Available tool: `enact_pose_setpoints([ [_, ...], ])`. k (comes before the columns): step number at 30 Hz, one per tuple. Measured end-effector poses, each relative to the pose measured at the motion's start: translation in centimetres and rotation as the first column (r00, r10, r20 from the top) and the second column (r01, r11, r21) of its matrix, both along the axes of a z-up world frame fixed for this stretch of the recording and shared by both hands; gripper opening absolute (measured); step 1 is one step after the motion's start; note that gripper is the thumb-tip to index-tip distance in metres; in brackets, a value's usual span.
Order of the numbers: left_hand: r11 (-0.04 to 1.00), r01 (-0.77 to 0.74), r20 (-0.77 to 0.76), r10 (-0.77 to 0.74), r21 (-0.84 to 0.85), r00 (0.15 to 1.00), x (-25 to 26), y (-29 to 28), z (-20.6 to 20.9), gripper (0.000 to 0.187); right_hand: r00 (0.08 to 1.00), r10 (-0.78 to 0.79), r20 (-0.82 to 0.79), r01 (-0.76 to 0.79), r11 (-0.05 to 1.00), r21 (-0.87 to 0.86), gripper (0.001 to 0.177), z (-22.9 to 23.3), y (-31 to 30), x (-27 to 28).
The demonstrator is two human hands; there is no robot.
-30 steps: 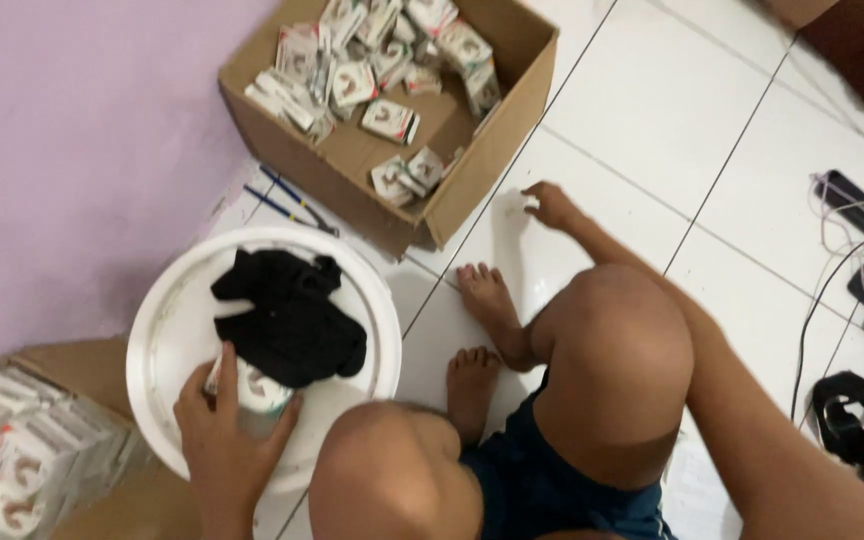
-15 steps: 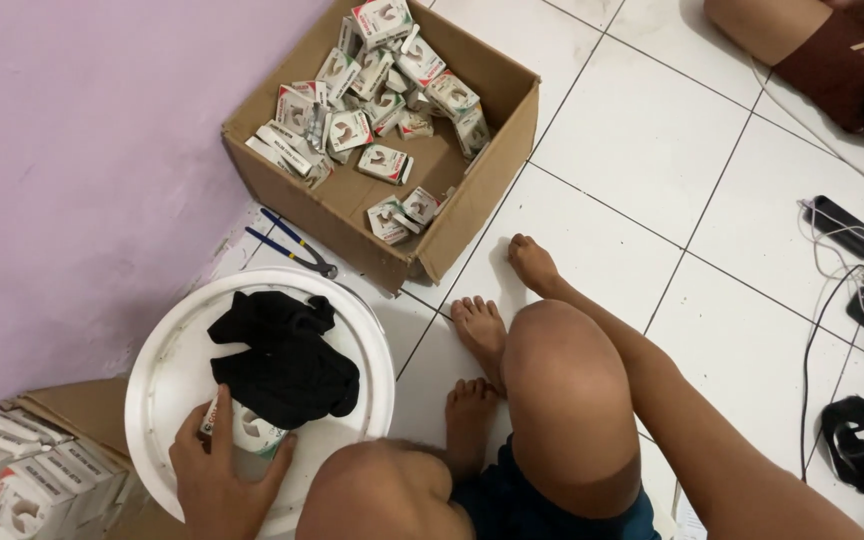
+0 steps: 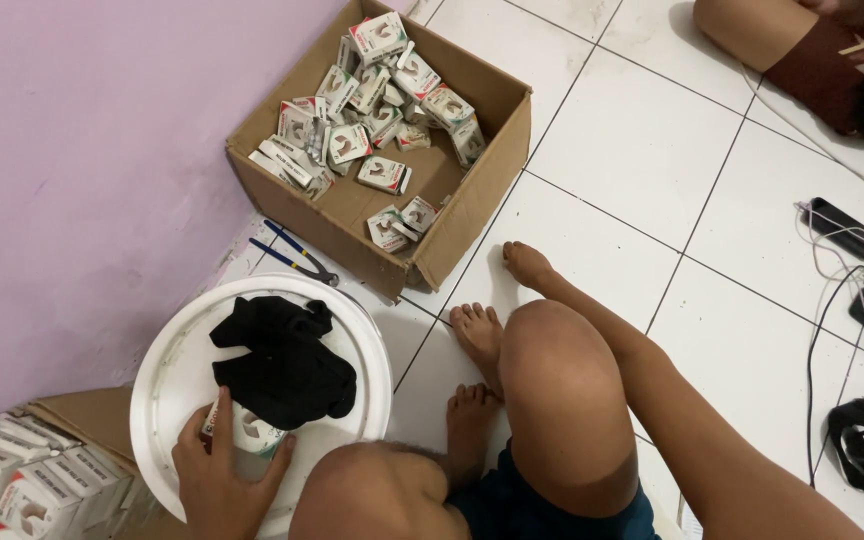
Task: The person is cleaning and packing small product boxes by wiping them with a cloth, inserting a small packet, and stacking them into a larger container.
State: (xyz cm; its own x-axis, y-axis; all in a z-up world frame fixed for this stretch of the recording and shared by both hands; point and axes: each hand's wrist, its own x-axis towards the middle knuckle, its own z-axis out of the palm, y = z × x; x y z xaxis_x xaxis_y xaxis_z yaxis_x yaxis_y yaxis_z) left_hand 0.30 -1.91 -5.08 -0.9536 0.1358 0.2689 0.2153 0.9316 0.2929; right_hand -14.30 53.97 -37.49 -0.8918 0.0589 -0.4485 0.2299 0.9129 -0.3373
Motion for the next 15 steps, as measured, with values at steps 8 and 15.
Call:
enact_pose_setpoints([
  [8, 1.0, 0.017, -0.034, -0.017, -0.003, 0.999, 0.0, -0.1, -0.3, 0.099, 0.995, 0.098, 0.007, -0.098, 0.992, 0.082, 0.027, -0.3, 0.3, 0.0],
  [15, 0.999, -0.029, -0.006, 0.029, 0.024, 1.0, 0.1, 0.1, -0.3, 0.097, 0.998, -0.063, -0.018, 0.062, 0.996, -0.065, 0.005, 1.4, -0.4, 1.2],
])
